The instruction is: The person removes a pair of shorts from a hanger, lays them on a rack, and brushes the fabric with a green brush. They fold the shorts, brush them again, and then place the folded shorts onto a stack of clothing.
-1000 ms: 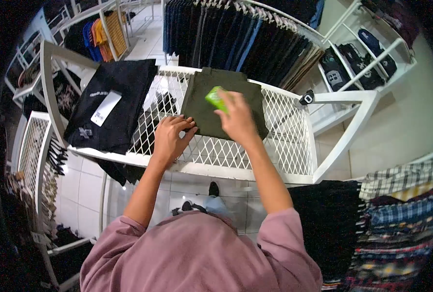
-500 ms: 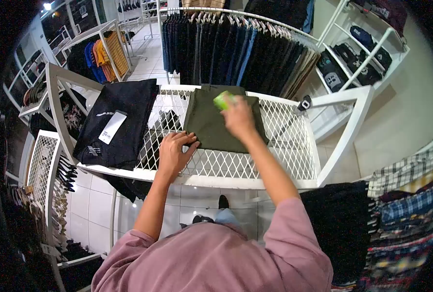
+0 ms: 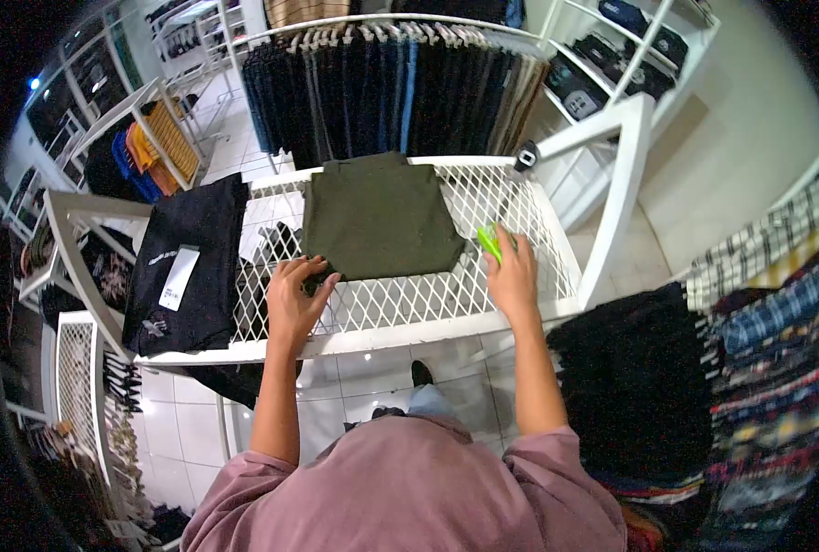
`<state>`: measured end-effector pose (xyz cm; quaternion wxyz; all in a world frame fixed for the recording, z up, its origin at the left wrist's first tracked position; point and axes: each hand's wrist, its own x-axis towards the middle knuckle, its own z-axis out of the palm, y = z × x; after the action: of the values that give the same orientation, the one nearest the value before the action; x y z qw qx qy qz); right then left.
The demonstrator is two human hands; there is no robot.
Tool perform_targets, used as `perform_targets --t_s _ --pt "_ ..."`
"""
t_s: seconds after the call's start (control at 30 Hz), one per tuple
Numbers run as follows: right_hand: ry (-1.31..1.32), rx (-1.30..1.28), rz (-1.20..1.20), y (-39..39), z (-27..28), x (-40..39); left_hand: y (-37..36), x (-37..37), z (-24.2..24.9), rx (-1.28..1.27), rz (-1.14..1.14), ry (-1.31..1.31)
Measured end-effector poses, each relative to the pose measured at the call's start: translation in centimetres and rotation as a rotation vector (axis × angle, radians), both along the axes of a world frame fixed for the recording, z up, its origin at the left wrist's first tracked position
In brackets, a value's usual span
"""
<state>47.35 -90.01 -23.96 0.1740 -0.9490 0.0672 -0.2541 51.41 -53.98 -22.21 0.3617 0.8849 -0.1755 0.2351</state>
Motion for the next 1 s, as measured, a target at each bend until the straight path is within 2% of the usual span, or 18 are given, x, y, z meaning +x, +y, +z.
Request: perform_targets --t_s 0.07,0.13,0.2,0.23,0.3,0.4,0.43,0.53,0.57,0.6,0.67,0.7,0.83,0.9,1.0 --pt "-0.047 0.023 -0.021 0.7 -0.5 -0.5 -0.1 -0.3 0.4 0.029 0.011 0.0" --pt "-0.182 -0.3 -0.141 3.2 1.7 -1.0 -0.1 -0.2 0.1 0.052 -0.004 -0.009" --pt "-0.116 -0.098 0.122 5.4 3.5 -1.3 0.0 -0.3 0.2 0.045 -0.001 0.016" --pt "-0.118 -0.088 0.113 6.3 2.9 -0.8 0.1 -0.1 -0.2 0.039 -0.005 0.01" --pt "-0.053 -0.143 0.453 7.2 1.2 0.3 -0.2 -0.3 0.1 0.044 -0.011 0.02" --pt "0.049 -0.174 0.447 7.3 1.1 2.2 -0.2 -0.1 -0.1 0.043 -0.022 0.0" --pt "-0.029 -0.19 0.455 7.3 1.4 2.5 -0.1 0.0 -0.2 0.036 -0.027 -0.019" --pt "0.005 -0.254 0.505 7.8 1.3 4.0 0.1 -0.1 0.6 0.085 -0.048 -0.004" --pt "-0.133 -0.244 0.497 8.1 1.2 4.2 0.5 0.4 0.6 0.126 -0.095 -0.009" --pt "-0.139 -0.247 0.499 8.4 1.8 4.6 0.8 0.8 1.0 0.125 -0.092 -0.015" --pt "-0.299 -0.277 0.434 8.7 3.7 6.0 1.2 2.1 2.2 0.281 -0.092 -0.167" --pt "-0.402 -0.263 0.425 8.9 4.6 7.0 1.5 3.4 2.3 0.278 -0.101 -0.192" --pt "-0.637 -0.28 0.342 8.8 8.9 11.1 1.1 9.5 4.3 0.069 -0.04 -0.36" --pt "-0.721 -0.303 0.292 8.5 11.3 12.8 0.4 11.5 7.7 0.085 -0.019 -0.443" --pt "-0.874 -0.332 0.196 8.4 16.2 13.0 -0.6 12.5 12.5 -0.045 -0.027 -0.521"
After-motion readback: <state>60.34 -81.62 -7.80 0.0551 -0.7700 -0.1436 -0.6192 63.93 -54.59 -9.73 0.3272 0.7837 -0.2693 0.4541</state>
